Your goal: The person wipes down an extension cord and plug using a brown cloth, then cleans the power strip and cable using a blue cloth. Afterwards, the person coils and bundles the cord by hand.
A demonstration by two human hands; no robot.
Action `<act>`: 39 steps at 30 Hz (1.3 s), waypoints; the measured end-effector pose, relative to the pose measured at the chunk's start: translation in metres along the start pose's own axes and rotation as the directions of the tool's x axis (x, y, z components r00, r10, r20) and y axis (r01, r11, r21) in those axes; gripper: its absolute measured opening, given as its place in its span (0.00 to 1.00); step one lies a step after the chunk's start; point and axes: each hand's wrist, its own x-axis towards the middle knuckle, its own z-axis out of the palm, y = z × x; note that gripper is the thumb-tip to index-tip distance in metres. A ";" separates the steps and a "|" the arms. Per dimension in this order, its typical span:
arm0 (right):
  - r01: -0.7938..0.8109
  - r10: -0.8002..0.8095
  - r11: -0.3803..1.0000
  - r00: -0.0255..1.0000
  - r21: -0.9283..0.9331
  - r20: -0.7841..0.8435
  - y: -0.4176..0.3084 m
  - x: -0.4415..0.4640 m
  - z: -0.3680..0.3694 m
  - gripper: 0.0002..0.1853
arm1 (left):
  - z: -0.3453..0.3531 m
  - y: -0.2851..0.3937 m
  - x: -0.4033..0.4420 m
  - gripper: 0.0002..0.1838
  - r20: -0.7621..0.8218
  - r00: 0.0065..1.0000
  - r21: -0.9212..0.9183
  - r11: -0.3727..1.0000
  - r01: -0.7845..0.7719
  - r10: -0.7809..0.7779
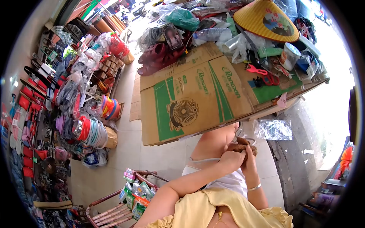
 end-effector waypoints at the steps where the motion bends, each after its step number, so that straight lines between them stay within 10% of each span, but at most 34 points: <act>1: 0.007 -0.007 1.000 1.000 -0.028 0.003 0.001 0.001 -0.006 0.19 | 0.000 0.000 -0.003 0.06 -0.006 0.998 0.052 0.997 -0.060 0.060; 6: 0.045 -0.032 0.979 0.997 0.201 -0.066 0.002 0.052 -0.074 0.13 | 0.023 0.009 -0.024 0.04 -0.081 0.989 0.007 0.992 -0.124 0.125; 8: -0.103 0.156 0.984 0.887 0.143 -0.435 -0.005 0.066 -0.093 0.08 | 0.032 0.017 -0.034 0.05 -0.042 0.978 0.169 0.967 -0.192 0.202; 13: 0.014 0.063 0.991 0.836 0.136 -0.546 -0.018 0.079 -0.162 0.13 | -0.001 0.026 -0.051 0.10 0.175 0.958 -0.313 0.935 -0.166 0.229; 16: -0.099 0.131 0.990 0.917 0.103 -0.378 -0.047 0.089 -0.191 0.19 | -0.004 0.024 -0.056 0.11 0.160 0.969 -0.371 0.921 -0.117 0.187; 18: 0.096 0.021 0.980 0.826 0.177 -0.564 -0.049 0.095 -0.174 0.17 | -0.016 0.031 -0.053 0.12 0.215 0.958 -0.357 0.928 -0.104 0.190; 22: 0.231 -0.189 0.959 0.953 0.165 -0.235 -0.077 0.091 -0.171 0.06 | -0.027 0.018 -0.054 0.14 0.287 0.920 -0.426 0.896 -0.126 0.266; 28: 0.339 -0.461 0.803 0.874 -0.490 -0.151 -0.100 0.028 -0.104 0.09 | -0.031 -0.008 -0.007 0.20 0.119 0.993 -0.807 0.585 0.085 0.020; 30: 0.286 -0.569 0.512 0.820 -0.810 -0.070 -0.096 0.014 -0.097 0.09 | -0.031 -0.002 0.014 0.22 -0.089 0.995 -0.791 0.604 -0.097 0.043; 34: 0.692 -0.637 0.013 0.562 -0.722 0.528 -0.080 0.008 -0.087 0.19 | -0.033 0.025 0.048 0.31 -0.390 0.908 -0.698 0.594 -0.400 0.154; 39: 0.666 -0.459 0.172 0.706 -0.725 0.539 -0.070 -0.018 -0.061 0.32 | -0.054 0.037 0.044 0.34 -0.188 0.957 -0.731 0.620 -0.286 0.220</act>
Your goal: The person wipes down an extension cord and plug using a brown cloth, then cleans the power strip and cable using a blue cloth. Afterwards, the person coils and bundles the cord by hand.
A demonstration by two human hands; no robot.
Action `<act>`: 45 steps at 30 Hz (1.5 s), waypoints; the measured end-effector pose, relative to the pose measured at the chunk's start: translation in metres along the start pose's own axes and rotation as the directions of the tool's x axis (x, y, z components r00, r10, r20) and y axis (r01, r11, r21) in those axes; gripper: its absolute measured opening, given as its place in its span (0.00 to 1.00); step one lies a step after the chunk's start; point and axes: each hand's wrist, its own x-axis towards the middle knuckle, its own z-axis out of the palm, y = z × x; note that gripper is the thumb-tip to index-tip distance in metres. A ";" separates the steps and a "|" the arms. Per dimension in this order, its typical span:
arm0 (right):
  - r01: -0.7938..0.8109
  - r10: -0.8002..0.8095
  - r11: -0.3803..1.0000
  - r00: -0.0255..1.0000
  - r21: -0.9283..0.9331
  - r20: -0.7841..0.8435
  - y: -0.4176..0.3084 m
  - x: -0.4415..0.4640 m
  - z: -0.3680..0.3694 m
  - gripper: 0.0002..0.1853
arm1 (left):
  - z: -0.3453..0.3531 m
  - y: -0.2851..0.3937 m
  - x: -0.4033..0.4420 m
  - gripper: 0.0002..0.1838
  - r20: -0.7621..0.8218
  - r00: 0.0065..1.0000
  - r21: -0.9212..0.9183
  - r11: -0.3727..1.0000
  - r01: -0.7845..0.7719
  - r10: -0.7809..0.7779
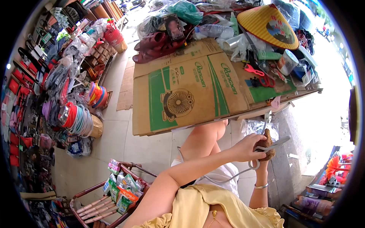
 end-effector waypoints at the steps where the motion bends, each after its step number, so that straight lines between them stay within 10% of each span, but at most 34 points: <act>1: -0.096 0.099 0.992 0.995 0.085 -0.023 -0.005 -0.001 0.004 0.33 | 0.001 -0.002 -0.002 0.33 -0.026 1.000 0.019 1.000 0.010 -0.010; 5: -0.292 0.332 0.875 0.942 0.385 -0.040 -0.034 0.006 0.024 0.28 | 0.006 -0.009 -0.012 0.30 -0.056 0.989 -0.295 0.948 0.116 -0.139; 8: -0.189 0.195 0.967 0.981 -0.173 0.016 -0.035 0.005 0.020 0.25 | 0.004 -0.019 -0.022 0.25 -0.082 0.995 -0.128 0.990 0.050 -0.061; 13: -0.059 0.065 0.956 0.998 -0.286 0.012 -0.053 0.010 0.032 0.23 | 0.002 -0.013 -0.035 0.19 -0.192 0.981 -0.030 0.999 0.013 -0.019; 18: 0.078 -0.030 0.911 0.992 -0.405 0.124 -0.061 0.013 0.023 0.21 | 0.002 -0.019 -0.036 0.09 -0.175 0.927 -0.573 0.800 0.179 -0.332; 24: -0.088 0.128 0.906 0.989 -0.414 0.069 -0.057 -0.004 0.024 0.23 | -0.003 -0.014 -0.037 0.13 -0.012 0.950 -0.616 0.751 0.239 -0.313; 26: -0.100 0.144 0.874 0.988 -0.476 0.057 -0.056 -0.005 0.026 0.23 | 0.000 -0.012 -0.036 0.18 -0.147 0.978 -0.253 0.961 0.109 -0.149; 33: 0.005 0.018 0.786 0.999 -0.618 0.031 -0.043 -0.003 0.029 0.23 | -0.005 -0.005 -0.035 0.23 -0.074 0.947 -0.223 0.930 0.291 -0.314; 45: -0.004 0.001 0.938 1.000 -0.348 -0.007 -0.026 -0.005 0.023 0.18 | -0.002 -0.011 -0.032 0.23 -0.009 0.951 -0.143 0.942 0.305 -0.309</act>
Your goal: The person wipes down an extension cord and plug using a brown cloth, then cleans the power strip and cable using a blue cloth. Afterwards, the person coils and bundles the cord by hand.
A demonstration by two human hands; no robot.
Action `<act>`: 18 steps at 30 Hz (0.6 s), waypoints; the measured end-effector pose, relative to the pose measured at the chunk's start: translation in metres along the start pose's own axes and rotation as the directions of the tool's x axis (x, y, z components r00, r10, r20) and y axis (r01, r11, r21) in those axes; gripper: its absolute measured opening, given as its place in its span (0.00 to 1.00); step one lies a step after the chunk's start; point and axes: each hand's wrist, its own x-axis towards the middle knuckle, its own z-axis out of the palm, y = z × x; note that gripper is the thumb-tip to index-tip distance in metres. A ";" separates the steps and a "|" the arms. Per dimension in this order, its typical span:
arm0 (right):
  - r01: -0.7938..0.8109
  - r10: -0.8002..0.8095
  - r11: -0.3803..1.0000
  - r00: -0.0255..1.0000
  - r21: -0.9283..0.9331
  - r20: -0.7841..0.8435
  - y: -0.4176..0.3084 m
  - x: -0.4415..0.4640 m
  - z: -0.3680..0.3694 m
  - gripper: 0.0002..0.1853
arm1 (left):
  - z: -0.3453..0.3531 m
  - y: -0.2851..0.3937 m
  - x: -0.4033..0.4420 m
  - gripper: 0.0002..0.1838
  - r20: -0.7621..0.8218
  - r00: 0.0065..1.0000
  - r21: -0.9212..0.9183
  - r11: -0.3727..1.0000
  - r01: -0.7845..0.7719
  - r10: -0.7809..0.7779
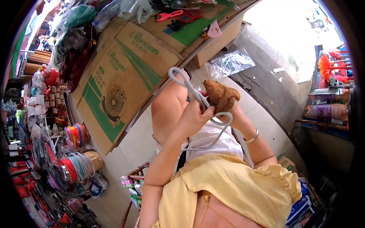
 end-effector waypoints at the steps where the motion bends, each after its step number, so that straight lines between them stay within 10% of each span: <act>1: 0.005 -0.001 0.997 0.999 0.074 -0.050 -0.002 0.001 0.001 0.17 | -0.001 0.002 0.001 0.23 0.045 0.996 -0.131 0.988 0.086 -0.081; 12: 0.020 -0.019 0.999 1.000 0.030 -0.022 -0.018 0.009 -0.010 0.19 | -0.005 -0.010 0.000 0.18 0.091 0.986 -0.495 0.853 0.164 -0.137; 18: -0.073 0.091 0.924 0.995 0.376 -0.030 -0.013 0.003 -0.009 0.18 | -0.003 -0.021 0.004 0.13 0.108 0.993 -0.514 0.852 0.098 -0.049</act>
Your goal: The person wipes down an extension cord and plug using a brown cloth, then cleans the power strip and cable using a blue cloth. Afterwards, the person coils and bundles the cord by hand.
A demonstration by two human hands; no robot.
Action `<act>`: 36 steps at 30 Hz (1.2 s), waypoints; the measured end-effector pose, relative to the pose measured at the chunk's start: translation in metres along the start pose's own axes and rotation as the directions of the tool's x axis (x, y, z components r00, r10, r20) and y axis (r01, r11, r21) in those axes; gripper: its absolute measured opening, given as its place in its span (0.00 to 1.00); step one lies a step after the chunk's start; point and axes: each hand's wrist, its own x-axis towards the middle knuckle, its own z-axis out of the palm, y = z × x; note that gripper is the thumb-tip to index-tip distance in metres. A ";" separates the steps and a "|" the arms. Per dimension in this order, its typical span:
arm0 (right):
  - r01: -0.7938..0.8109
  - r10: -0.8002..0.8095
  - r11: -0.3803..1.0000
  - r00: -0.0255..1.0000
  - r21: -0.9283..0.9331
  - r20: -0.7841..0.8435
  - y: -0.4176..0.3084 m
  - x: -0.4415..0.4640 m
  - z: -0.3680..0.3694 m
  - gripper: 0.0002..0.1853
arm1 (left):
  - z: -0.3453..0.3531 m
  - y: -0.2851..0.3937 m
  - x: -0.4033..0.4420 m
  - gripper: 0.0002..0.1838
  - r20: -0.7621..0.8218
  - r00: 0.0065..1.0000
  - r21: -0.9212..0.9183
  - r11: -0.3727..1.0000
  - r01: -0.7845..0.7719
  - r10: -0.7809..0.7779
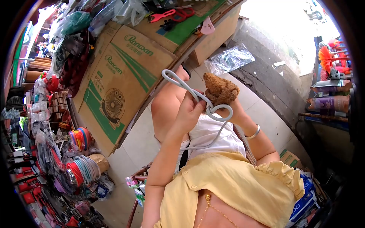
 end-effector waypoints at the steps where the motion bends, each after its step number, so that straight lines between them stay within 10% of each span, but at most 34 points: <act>1: 0.052 -0.053 0.996 0.999 -0.074 -0.008 -0.004 0.001 -0.003 0.18 | 0.002 0.000 0.001 0.12 -0.038 0.992 0.228 0.968 -0.109 0.120; 11: 0.018 -0.020 0.990 1.000 -0.142 -0.010 -0.014 0.007 -0.004 0.16 | 0.000 0.012 0.007 0.13 0.047 0.857 0.884 0.379 -0.275 0.513; 16: -0.046 0.065 0.978 0.994 -0.205 0.086 -0.012 0.003 -0.016 0.20 | -0.002 0.016 0.003 0.11 -0.034 0.883 0.861 0.463 -0.212 0.467; 24: -0.409 0.463 0.824 0.885 0.391 -0.050 -0.028 -0.002 -0.035 0.19 | -0.041 0.018 -0.014 0.05 -0.047 0.916 0.920 0.374 -0.115 0.398; 26: -0.322 0.383 0.869 0.919 0.375 -0.098 -0.024 -0.002 -0.035 0.19 | -0.059 0.005 -0.012 0.04 -0.328 0.913 0.541 0.841 -0.030 0.244; 36: -0.425 0.489 0.850 0.856 0.313 -0.167 -0.025 0.004 -0.043 0.13 | -0.033 0.012 -0.015 0.07 -0.153 0.988 -0.255 0.967 -0.002 -0.038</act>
